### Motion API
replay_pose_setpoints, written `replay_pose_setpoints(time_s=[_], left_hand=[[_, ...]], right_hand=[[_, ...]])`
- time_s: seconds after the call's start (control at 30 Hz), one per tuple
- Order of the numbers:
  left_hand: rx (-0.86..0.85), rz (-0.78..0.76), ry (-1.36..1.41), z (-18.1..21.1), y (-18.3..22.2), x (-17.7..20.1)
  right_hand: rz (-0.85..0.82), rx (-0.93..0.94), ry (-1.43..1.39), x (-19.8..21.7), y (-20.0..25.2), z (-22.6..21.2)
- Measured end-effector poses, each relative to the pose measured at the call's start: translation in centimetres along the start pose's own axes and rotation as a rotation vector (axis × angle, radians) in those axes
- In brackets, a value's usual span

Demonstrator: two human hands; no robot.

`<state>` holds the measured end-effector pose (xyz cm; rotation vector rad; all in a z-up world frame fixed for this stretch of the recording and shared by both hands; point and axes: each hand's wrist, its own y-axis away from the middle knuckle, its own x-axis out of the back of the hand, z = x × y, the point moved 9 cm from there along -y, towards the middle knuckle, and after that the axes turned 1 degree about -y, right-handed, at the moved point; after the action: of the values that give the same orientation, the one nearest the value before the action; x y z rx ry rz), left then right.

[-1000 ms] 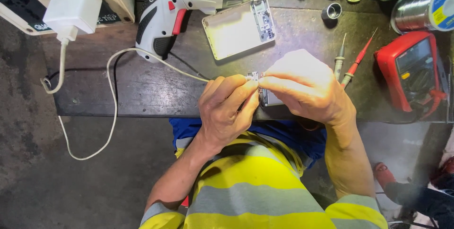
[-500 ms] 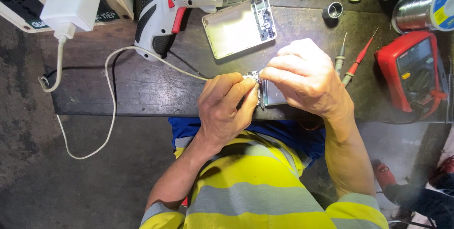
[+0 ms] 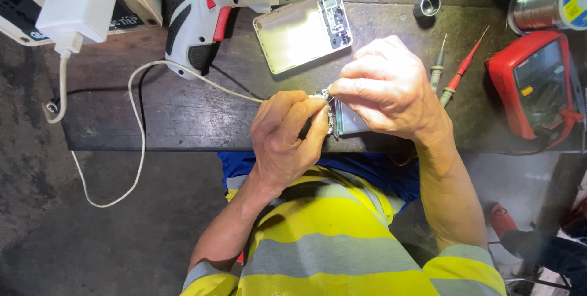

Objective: Inspecting and repairing a small electronic circuit board and battery assembly, likely from a power bank.

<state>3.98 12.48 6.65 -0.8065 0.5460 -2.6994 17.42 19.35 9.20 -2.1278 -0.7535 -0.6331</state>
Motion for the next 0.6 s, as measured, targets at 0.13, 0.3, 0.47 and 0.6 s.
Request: replay_pose_setpoints(time_s=[0.13, 0.3, 0.47, 0.6], left_hand=[[-0.008, 0.02, -0.013, 0.2, -0.3, 0.1], [-0.057, 0.001, -0.049, 1.5, -0.7, 0.4], [-0.018, -0.009, -0.035, 1.2, -0.6, 0.4], [0.048, -0.04, 0.021, 1.2, -1.2, 0.5]], right_hand=[[-0.002, 0.008, -0.045, 0.0, -0.1, 0.2], [-0.132, -0.087, -0.043, -0.2, -0.2, 0.0], [-0.035, -0.193, -0.11, 1.5, 0.5, 1.0], [0.006, -0.245, -0.12, 2.4, 0.6, 1.4]])
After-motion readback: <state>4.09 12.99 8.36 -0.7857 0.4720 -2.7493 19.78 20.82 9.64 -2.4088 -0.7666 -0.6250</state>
